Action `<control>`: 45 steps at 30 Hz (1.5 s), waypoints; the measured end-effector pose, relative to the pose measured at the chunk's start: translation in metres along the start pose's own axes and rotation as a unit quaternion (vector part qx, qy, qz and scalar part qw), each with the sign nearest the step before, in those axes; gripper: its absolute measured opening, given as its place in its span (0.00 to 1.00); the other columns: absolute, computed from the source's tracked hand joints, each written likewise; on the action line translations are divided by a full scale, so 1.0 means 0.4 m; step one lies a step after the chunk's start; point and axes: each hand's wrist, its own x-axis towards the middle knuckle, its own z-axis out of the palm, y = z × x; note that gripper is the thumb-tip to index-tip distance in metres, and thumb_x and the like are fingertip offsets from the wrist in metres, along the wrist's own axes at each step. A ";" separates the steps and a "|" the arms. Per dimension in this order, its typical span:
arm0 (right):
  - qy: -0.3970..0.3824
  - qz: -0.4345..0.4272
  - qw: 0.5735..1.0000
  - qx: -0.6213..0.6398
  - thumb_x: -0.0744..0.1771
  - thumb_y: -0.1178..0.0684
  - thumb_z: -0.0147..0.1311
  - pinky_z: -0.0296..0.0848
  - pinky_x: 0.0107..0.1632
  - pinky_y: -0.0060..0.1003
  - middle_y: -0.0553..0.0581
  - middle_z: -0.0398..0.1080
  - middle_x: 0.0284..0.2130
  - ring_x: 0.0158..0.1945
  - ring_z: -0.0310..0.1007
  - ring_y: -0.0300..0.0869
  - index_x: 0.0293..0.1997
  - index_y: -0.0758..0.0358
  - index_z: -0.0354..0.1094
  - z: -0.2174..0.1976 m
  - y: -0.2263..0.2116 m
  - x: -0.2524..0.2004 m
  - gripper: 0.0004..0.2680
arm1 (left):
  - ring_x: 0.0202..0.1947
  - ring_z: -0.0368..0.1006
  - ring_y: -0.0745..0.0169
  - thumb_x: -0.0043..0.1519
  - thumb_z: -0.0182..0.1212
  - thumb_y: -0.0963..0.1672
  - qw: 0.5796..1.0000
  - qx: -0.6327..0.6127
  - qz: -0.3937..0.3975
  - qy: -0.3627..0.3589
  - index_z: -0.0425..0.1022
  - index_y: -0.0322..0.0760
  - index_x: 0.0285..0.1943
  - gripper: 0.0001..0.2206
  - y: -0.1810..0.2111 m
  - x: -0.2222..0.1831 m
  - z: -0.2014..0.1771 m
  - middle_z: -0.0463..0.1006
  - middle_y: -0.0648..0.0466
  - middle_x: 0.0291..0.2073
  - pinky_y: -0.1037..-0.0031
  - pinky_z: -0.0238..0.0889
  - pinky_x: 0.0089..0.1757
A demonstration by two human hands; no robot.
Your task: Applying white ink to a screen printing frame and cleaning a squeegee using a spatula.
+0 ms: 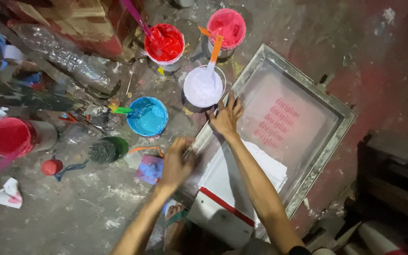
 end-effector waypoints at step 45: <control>-0.234 -0.106 0.900 -0.352 0.63 0.56 0.55 0.77 0.24 0.50 0.52 0.77 0.22 0.30 0.81 0.54 0.28 0.53 0.78 -0.291 -0.347 0.324 0.06 | 0.64 0.56 0.34 0.31 0.81 0.47 0.954 0.121 -0.235 0.143 0.51 0.34 0.73 0.56 -0.354 0.314 0.308 0.62 0.42 0.62 0.47 0.52 0.58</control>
